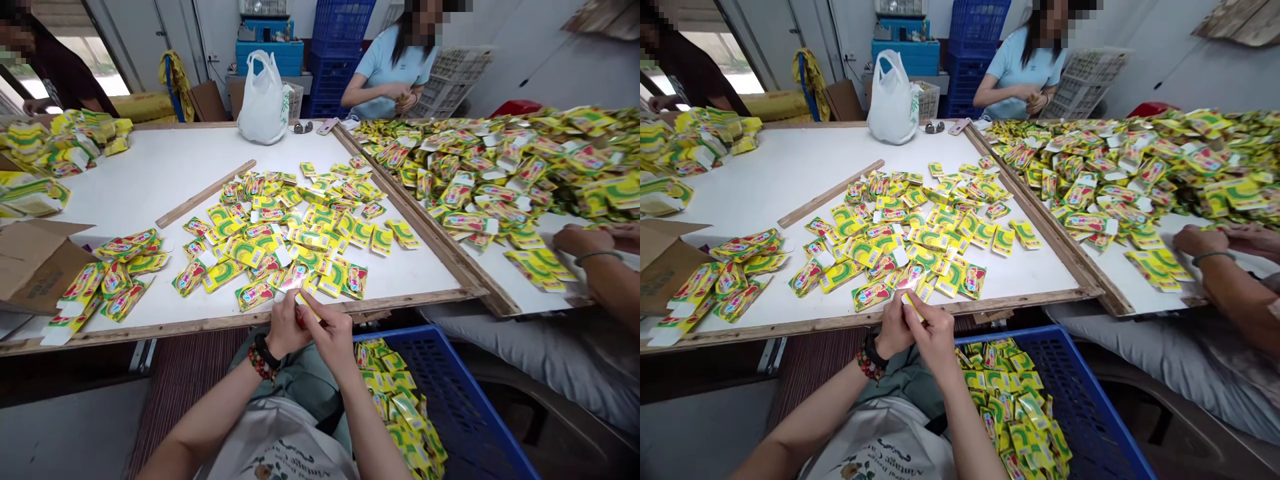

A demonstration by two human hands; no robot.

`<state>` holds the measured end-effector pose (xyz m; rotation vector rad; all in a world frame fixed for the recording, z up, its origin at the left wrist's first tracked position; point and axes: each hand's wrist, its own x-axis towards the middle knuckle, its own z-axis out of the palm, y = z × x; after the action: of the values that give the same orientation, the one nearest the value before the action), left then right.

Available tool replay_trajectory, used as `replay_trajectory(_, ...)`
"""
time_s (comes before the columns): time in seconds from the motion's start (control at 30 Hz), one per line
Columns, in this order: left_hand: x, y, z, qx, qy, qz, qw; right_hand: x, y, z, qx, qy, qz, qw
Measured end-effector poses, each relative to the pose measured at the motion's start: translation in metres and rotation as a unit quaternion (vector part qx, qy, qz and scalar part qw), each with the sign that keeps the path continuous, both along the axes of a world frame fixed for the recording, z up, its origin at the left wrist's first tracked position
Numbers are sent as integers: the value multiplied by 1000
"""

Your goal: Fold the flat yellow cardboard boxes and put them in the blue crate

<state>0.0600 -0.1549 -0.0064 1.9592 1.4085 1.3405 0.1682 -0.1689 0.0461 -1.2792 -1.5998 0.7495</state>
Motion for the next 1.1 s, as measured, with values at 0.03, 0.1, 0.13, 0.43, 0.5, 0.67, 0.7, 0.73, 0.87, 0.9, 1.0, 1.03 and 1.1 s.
replay_trajectory(0.03,1,1,1,1,-6,4,1000,0,2,0,-11,-6,-13,1000)
replay_trajectory(0.1,2,1,2,-1,-12,9,1000,0,4,2,-17,-14,-4,1000)
replay_trajectory(0.13,2,1,3,-3,-14,12,1000,1,4,3,-8,-20,15,1000)
replay_trajectory(0.43,-1,-1,-5,-47,-26,-8,999,-4,-3,-2,126,-226,101,961)
replay_trajectory(0.5,-5,-1,4,-54,-19,-48,997,-1,-6,-1,113,-254,100,955)
replay_trajectory(0.67,-78,14,36,-40,172,8,984,66,-35,3,25,-231,30,972)
replay_trajectory(0.7,-104,19,39,-58,197,124,971,87,-43,2,-25,-261,-13,965)
replay_trajectory(0.73,-130,25,40,-104,233,213,943,106,-49,-1,-79,-305,-58,947)
replay_trajectory(0.87,-203,39,35,-253,311,268,876,130,-57,-13,-126,-333,-110,928)
replay_trajectory(0.9,-206,40,34,-231,298,261,889,119,-55,-14,-115,-287,-93,947)
replay_trajectory(1.0,-170,30,31,-87,189,237,949,56,-41,-8,-124,-95,-4,988)
replay_trajectory(1.03,-147,24,29,-48,144,206,967,33,-36,-5,-136,-26,29,990)
replay_trajectory(1.1,-95,9,24,6,78,128,989,-7,-25,1,-145,92,82,982)
